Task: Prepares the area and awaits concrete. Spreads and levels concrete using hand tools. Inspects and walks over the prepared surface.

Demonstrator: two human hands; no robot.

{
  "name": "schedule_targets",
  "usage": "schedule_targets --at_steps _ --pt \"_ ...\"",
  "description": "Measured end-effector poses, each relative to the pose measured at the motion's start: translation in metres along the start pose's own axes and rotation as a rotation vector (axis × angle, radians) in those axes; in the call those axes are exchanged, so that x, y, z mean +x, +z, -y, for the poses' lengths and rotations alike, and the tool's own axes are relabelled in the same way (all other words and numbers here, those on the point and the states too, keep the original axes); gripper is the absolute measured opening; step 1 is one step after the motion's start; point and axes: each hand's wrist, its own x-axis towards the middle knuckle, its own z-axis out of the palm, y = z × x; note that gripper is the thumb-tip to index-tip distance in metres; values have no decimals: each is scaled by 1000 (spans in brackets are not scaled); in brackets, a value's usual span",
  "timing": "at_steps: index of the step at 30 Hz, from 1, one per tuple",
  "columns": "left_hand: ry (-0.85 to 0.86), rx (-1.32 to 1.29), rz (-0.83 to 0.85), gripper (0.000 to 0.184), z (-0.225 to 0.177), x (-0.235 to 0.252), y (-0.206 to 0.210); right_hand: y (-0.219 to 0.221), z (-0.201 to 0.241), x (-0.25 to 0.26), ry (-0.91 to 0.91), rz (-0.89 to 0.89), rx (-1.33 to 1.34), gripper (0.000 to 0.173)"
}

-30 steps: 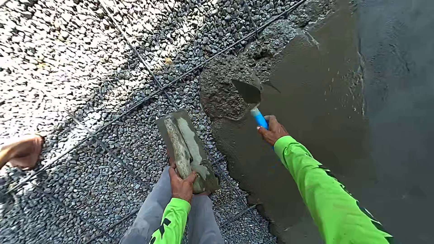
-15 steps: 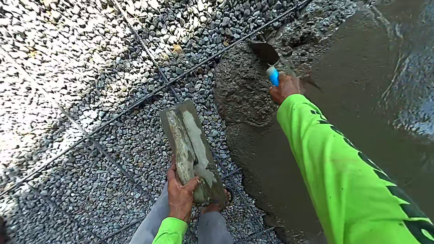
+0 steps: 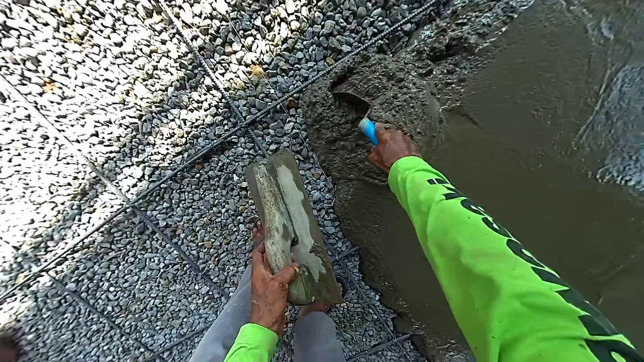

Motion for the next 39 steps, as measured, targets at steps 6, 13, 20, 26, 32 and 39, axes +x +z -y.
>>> schedule_targets --at_steps 6,13,20,26,32,39 --pt "13 -24 -9 88 -1 2 0 -31 -36 -9 -28 12 -48 53" --pt "-22 -34 -32 84 6 0 5 22 -59 -25 343 -100 313 50" --pt "-24 -9 -18 80 11 -6 13 69 -47 -74 299 71 301 50" --pt "-34 2 -12 76 18 -8 14 89 -45 -105 299 96 406 47" --pt "-42 2 -28 74 20 -8 15 101 -43 -128 297 98 497 43" --pt "-35 10 -41 69 20 -9 17 120 -40 -160 344 90 576 45"
